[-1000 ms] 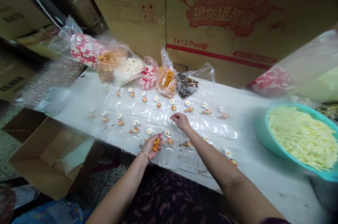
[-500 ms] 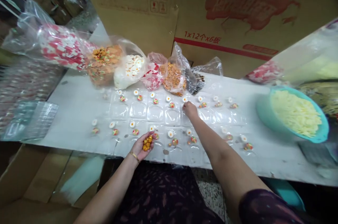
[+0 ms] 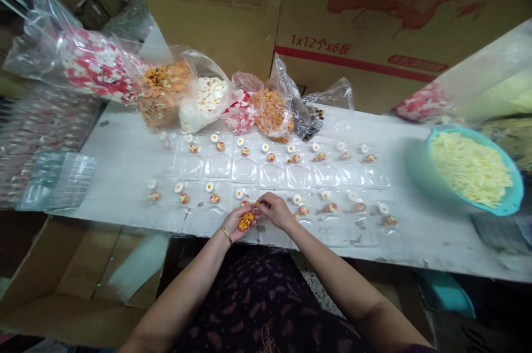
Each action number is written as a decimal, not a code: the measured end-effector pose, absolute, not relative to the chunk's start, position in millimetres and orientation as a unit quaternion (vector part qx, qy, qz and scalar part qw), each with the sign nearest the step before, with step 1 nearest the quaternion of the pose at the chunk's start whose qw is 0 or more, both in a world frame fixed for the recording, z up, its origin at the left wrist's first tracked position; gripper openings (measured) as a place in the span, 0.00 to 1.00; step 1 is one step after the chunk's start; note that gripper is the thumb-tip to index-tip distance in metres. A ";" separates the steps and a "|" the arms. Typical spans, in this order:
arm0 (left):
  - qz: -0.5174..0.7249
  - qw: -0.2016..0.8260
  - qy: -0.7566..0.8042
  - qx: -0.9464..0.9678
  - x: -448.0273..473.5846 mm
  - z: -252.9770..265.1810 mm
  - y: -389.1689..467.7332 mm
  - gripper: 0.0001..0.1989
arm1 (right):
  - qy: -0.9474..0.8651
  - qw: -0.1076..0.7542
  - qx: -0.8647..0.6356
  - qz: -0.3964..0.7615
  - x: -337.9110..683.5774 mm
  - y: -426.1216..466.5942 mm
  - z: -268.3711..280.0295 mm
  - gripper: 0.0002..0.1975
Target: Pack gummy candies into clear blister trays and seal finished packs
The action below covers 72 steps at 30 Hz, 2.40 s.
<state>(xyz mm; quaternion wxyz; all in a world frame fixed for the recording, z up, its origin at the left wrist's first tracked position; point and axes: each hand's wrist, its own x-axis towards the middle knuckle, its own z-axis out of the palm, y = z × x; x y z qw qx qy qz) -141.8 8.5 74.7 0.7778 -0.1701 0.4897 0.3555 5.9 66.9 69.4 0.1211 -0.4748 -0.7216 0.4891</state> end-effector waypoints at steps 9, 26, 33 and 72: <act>0.407 0.726 0.504 -0.229 -150.2 81.6 0.9 0.07 | -0.463 0.274 -0.676 0.503 9.4 149.7 20.2 0.09; 0.460 0.732 0.444 -0.234 -235.2 87.3 11.8 0.10 | -0.787 0.005 -0.584 0.201 -43.8 152.7 30.5 0.14; 0.457 0.721 0.459 -0.246 -235.6 80.1 28.4 0.10 | -0.833 0.084 -0.351 0.420 -106.9 75.8 75.2 0.12; 0.507 0.696 0.452 -0.233 -294.3 84.2 9.1 0.07 | -0.866 -0.047 -0.450 0.212 -140.5 163.1 51.8 0.15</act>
